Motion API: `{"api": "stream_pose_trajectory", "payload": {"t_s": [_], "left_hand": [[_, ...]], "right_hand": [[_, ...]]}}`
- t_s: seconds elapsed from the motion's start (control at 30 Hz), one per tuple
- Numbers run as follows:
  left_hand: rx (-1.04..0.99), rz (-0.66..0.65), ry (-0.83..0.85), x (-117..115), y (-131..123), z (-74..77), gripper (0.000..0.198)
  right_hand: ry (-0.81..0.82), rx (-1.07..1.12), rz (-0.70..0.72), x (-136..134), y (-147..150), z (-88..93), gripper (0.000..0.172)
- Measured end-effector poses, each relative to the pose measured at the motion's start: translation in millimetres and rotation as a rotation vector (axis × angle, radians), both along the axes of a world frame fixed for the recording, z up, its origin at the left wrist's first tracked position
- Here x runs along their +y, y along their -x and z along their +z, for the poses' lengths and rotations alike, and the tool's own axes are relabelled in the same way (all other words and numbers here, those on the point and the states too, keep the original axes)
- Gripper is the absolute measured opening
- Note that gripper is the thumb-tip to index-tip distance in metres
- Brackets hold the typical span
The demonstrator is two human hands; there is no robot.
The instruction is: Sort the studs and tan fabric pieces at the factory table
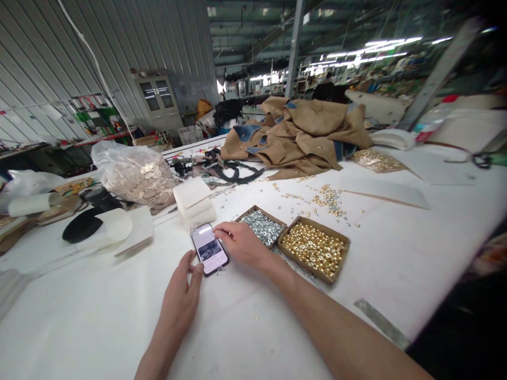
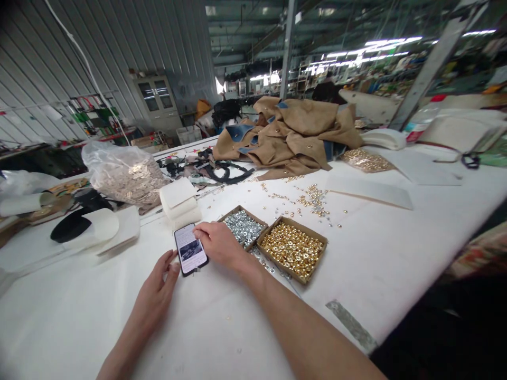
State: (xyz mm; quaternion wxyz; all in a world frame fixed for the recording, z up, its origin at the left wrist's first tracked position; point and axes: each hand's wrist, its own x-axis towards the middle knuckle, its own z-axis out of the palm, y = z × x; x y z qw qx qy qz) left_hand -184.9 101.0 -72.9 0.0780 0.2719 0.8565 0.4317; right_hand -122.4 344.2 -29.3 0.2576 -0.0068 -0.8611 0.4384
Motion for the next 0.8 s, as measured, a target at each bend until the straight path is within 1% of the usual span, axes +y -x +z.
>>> {"api": "stream_pose_trajectory", "payload": {"t_s": [0.17,0.43,0.6,0.8], "left_hand": [[-0.002,0.008,0.012,1.3,-0.5,1.2,0.070],[-0.006,0.017,0.015,-0.5,-2.5,4.7,0.067],[0.010,0.016,0.013,0.1,-2.3,5.4,0.060],[0.010,0.011,-0.006,0.6,-2.4,6.3,0.057]], "right_hand": [[-0.015,-0.017,0.003,0.9,-1.2,0.9,0.023],[-0.080,-0.032,0.036,1.1,0.1,1.7,0.021],[-0.110,-0.047,0.056,-0.8,-1.0,1.9,0.023],[-0.189,-0.081,0.070,-2.4,0.5,-0.4,0.025]]}}
